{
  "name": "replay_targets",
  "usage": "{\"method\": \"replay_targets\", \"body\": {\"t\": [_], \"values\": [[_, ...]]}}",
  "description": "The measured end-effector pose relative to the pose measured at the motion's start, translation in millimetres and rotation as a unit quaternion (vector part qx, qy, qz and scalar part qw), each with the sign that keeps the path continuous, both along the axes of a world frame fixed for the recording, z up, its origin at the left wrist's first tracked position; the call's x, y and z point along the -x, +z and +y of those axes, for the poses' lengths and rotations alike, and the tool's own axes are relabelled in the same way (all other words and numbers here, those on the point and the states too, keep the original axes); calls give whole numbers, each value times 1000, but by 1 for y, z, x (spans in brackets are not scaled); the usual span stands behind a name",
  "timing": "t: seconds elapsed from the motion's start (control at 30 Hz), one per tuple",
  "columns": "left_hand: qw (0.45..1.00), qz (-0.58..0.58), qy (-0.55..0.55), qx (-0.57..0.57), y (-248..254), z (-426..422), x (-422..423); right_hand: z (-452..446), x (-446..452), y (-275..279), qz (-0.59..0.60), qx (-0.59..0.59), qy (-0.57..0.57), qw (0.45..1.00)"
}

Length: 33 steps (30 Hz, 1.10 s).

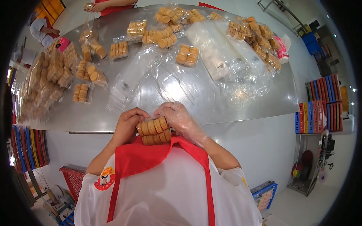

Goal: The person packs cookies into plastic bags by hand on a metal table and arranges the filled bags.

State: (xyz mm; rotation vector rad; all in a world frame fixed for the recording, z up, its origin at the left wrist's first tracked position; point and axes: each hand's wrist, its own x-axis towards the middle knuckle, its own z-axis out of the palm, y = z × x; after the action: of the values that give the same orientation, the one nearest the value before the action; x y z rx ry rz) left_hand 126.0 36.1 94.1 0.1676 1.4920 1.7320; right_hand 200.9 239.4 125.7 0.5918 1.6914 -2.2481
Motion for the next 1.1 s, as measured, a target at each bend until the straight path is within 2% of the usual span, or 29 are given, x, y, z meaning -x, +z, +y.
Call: {"method": "replay_targets", "body": {"t": [0.1,0.2,0.3,0.4,0.47,0.57,0.6,0.67,0.7,0.73,0.77,0.8,0.83,0.9,0.97,1.0,1.1], "values": [[974,212,-57,60,12,-8,2,-3,-8,13,1,-33,31,999],[920,359,-131,91,19,-8,1,-5,-13,-2,-7,63,-10,998],[870,390,-222,203,37,-5,1,1,-27,5,13,45,35,998],[907,289,-241,192,39,1,9,7,-39,-11,78,211,30,974],[967,150,-180,101,35,16,6,4,-44,-19,211,271,-18,939],[994,-3,-112,5,30,59,-10,-1,-47,0,270,285,-141,909],[995,-42,-94,-20,29,73,-12,8,-41,0,283,220,-162,919],[988,35,-153,3,27,92,-8,23,-51,11,242,215,-250,912],[981,75,-181,13,25,102,-6,36,-61,7,254,254,-264,895],[931,336,-126,64,23,115,-10,50,-70,1,266,293,-276,876],[850,502,-135,89,20,123,-9,60,-78,-4,276,332,-288,855],[738,651,-139,109,17,130,-8,62,-87,-3,279,335,-351,829],[602,777,-138,123,16,136,-9,68,-97,-9,273,327,-371,825],[523,814,-200,153,11,145,-11,77,-117,-28,257,309,-413,818],[449,839,-248,179,-6,161,-3,69,-129,-32,255,270,-411,833],[463,840,-238,154,-6,164,-1,66,-132,-35,250,269,-412,834],[460,829,-288,135,3,167,12,66,-136,-45,247,268,-406,838]]}}
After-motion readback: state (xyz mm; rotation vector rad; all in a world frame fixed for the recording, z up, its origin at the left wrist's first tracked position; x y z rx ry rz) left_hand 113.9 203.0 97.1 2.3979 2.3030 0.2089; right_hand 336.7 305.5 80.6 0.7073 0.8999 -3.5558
